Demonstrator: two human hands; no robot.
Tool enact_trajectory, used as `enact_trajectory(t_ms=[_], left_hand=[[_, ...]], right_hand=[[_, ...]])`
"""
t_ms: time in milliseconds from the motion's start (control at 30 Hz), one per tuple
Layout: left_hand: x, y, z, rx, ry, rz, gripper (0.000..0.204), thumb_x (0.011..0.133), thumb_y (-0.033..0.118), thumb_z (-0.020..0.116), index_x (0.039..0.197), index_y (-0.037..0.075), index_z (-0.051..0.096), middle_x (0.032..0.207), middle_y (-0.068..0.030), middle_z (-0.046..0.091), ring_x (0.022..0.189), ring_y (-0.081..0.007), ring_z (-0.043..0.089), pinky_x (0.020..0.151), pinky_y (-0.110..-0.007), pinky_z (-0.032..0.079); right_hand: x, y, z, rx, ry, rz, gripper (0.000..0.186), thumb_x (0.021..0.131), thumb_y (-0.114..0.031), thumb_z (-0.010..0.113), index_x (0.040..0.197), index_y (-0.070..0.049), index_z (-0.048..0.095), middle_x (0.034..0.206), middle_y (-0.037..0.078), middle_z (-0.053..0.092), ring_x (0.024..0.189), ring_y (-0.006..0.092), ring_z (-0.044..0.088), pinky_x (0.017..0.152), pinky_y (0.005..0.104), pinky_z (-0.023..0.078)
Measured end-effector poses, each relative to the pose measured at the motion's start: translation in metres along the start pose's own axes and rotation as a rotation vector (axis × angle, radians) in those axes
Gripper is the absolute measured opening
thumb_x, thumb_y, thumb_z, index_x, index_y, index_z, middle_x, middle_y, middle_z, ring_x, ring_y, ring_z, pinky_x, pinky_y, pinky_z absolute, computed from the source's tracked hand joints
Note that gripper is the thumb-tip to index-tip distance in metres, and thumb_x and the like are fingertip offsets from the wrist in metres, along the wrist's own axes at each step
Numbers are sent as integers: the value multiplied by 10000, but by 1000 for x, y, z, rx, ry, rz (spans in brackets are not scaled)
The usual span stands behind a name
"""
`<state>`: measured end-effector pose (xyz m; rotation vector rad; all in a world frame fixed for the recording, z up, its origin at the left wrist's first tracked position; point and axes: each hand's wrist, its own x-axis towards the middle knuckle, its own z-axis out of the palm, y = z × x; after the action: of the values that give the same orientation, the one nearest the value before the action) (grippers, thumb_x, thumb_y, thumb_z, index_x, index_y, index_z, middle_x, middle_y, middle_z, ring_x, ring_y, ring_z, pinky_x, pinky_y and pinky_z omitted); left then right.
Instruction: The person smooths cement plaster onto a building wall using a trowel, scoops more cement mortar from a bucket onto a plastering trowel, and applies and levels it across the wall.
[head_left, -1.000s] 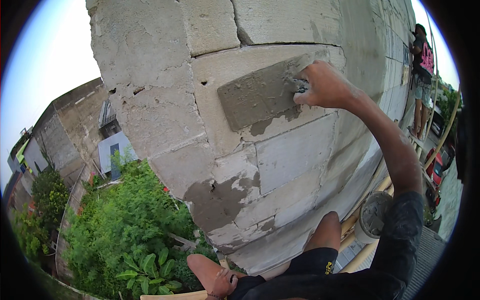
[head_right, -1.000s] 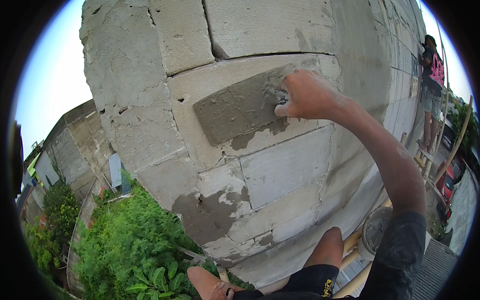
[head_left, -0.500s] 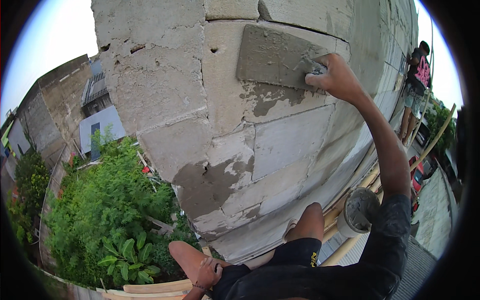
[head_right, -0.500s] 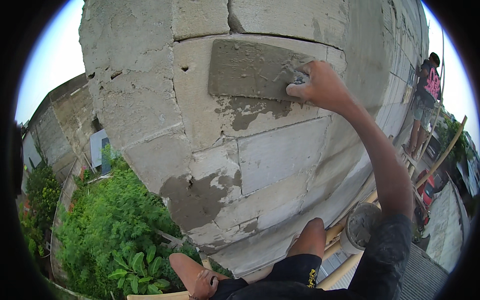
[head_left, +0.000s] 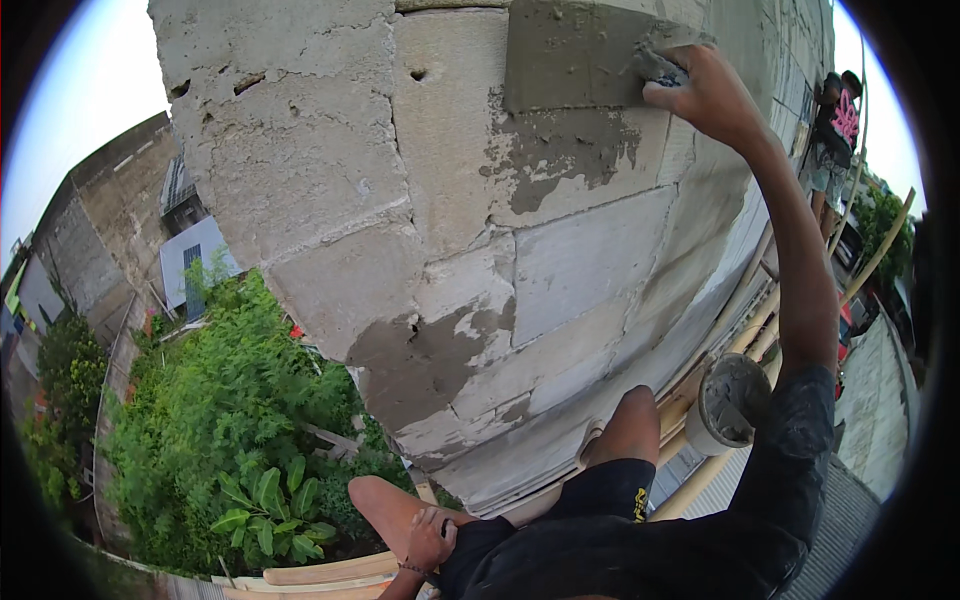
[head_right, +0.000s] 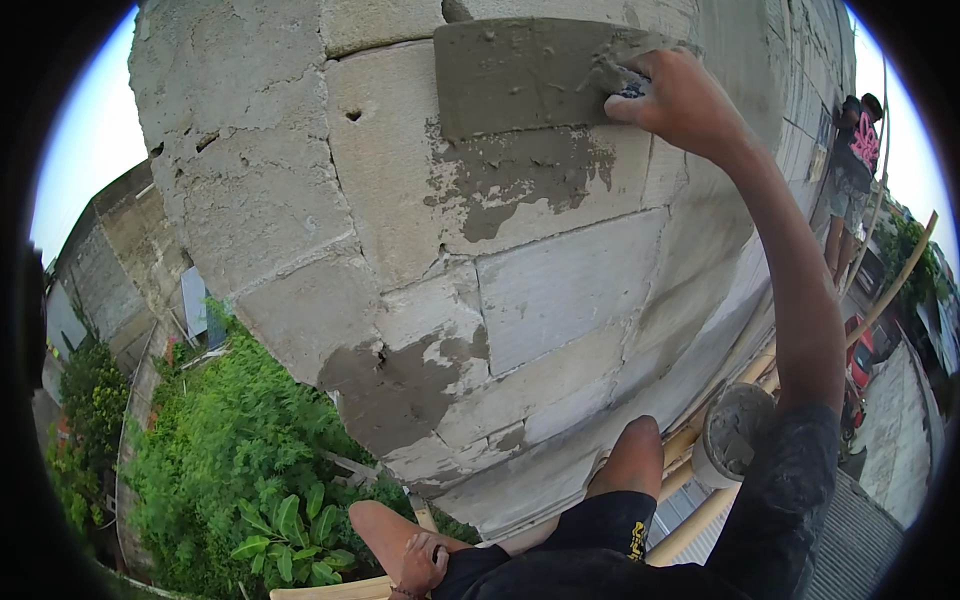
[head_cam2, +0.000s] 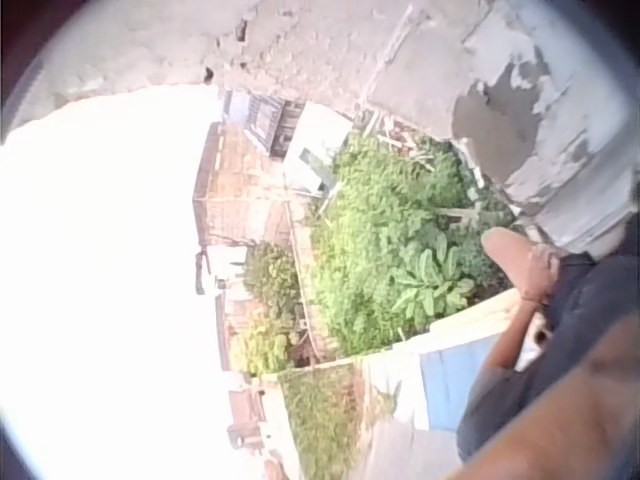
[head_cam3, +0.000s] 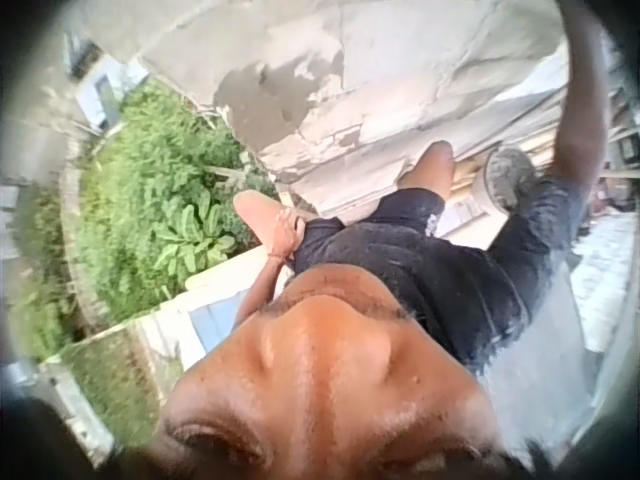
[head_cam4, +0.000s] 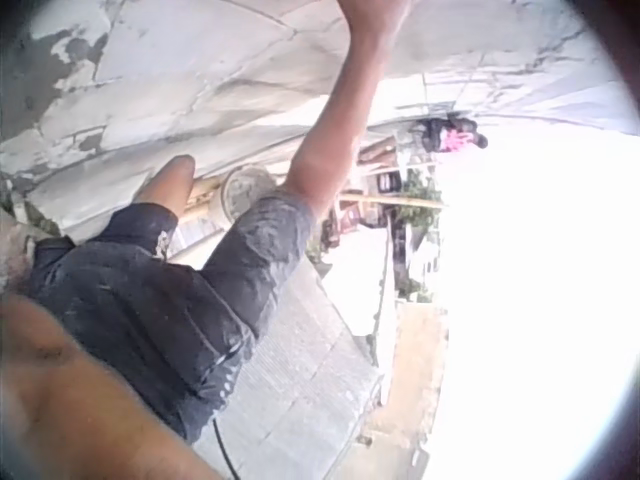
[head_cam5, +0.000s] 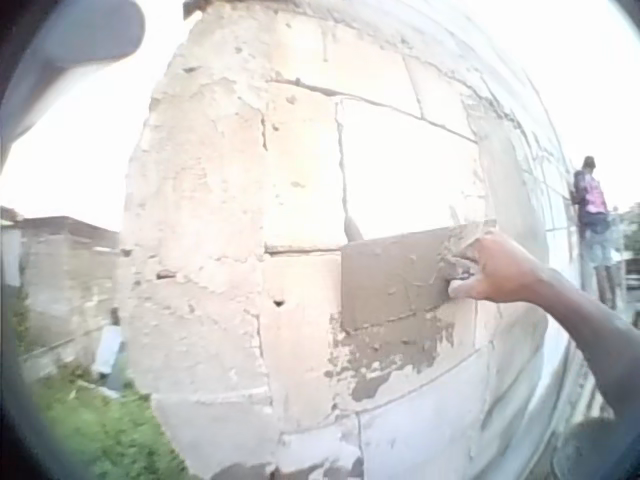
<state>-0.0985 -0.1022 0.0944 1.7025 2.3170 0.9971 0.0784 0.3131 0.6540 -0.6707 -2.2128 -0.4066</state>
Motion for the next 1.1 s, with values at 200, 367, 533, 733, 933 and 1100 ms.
enact_trajectory(t_ms=[200, 367, 533, 733, 933, 1100], left_hand=[[22, 29, -26, -24, -43, -12, 94, 769, 113, 589, 837, 48, 600, 850, -125, 568, 845, -319, 543, 789, -418, 432], [19, 32, -24, 0, -32, 2, 83, 767, 108, 588, 828, 53, 599, 845, -126, 568, 840, -320, 543, 787, -419, 431], [11, 25, -5, 42, -80, -14, 83, 774, 100, 580, 834, 46, 600, 848, -131, 576, 839, -325, 545, 781, -428, 430], [57, 57, 21, -193, -137, -2, 108, 799, 34, 561, 887, 7, 618, 871, -159, 606, 813, -335, 588, 737, -422, 475], [103, 140, 29, -380, -80, 189, 171, 818, 16, 588, 981, -23, 552, 919, -172, 584, 849, -350, 583, 745, -414, 484], [128, 171, 27, -252, -9, 230, 331, 812, 43, 609, 1117, -12, 491, 1023, -202, 541, 940, -376, 556, 787, -425, 477]], right_hand=[[-16, 127, -4, 32, 222, 155, 415, 752, -330, 658, 834, 71, 587, 625, 123, 562, 535, 206, 537, 567, 360, 448], [-87, 137, 2, 379, 285, 512, 335, 786, -325, 660, 818, -1, 579, 630, 16, 539, 537, 103, 480, 523, 277, 409], [-181, 55, 40, 891, 134, 627, 258, 789, -279, 687, 779, -62, 547, 574, -37, 463, 491, 42, 411, 438, 217, 294], [-286, -41, 118, 1483, -171, 944, 163, 801, -148, 660, 891, -18, 619, 641, -28, 512, 554, 51, 448, 510, 216, 331], [-371, -120, 188, 1823, -26, 1466, 122, 860, -148, 625, 838, -45, 564, 616, -25, 481, 560, 67, 457, 533, 230, 374], [-409, -157, 214, 1642, -129, 1683, 287, 942, -357, 565, 833, -95, 526, 731, -11, 512, 614, 84, 473, 587, 235, 411]])
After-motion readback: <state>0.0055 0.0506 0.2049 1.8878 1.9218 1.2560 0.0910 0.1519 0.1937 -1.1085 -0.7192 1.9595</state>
